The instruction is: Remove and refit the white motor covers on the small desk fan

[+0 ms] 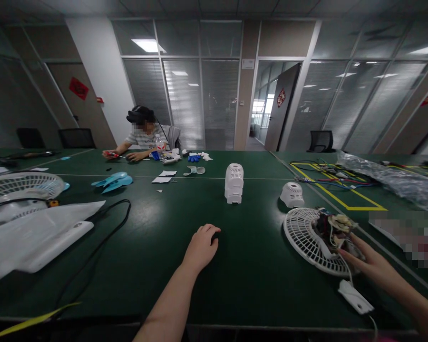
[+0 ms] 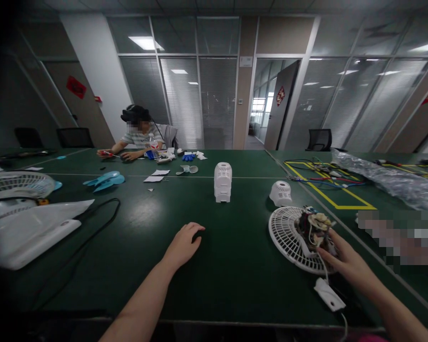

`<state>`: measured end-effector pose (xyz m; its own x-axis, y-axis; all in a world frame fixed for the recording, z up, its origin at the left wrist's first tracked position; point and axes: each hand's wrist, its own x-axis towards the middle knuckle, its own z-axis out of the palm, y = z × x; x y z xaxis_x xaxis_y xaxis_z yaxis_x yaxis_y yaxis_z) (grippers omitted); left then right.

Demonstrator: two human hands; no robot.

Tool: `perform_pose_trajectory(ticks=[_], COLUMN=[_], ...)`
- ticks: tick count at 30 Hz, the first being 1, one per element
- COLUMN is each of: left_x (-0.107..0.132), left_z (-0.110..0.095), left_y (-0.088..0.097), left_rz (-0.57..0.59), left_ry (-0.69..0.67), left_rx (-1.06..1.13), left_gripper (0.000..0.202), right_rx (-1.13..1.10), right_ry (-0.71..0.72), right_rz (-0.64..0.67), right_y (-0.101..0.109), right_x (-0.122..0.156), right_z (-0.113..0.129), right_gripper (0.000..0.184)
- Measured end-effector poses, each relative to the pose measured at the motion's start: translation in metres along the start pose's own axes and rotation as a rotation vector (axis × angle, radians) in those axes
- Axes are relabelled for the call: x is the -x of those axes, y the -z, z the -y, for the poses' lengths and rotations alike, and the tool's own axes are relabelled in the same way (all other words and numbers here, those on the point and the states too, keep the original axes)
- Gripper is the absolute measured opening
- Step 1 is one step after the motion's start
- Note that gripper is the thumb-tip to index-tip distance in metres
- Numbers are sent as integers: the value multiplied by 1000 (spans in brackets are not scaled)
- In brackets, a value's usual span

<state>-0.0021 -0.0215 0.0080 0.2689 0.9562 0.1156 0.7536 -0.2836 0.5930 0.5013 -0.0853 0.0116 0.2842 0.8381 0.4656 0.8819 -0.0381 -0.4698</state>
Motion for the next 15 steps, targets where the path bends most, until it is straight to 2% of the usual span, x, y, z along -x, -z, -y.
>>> perform_pose_trajectory(ticks=[3,8,12,15], left_x=[2,6,9,7], left_z=[-6,-20,-26,-23], left_y=[2,5,5,3], left_rz=[-20,-33,-25,-27], left_ry=[-9,-95,-137,-144], left_rx=[36,51,55,37], left_gripper=[37,46,72,88], right_rx=[-18,56,40,20], right_ry=[72,260,366,408], right_rz=[200,240,274,299], right_y=[-18,-53,-76,-90], right_x=[6,16,23,24], right_z=[41,130,199,236], right_gripper=[68,63,61,64])
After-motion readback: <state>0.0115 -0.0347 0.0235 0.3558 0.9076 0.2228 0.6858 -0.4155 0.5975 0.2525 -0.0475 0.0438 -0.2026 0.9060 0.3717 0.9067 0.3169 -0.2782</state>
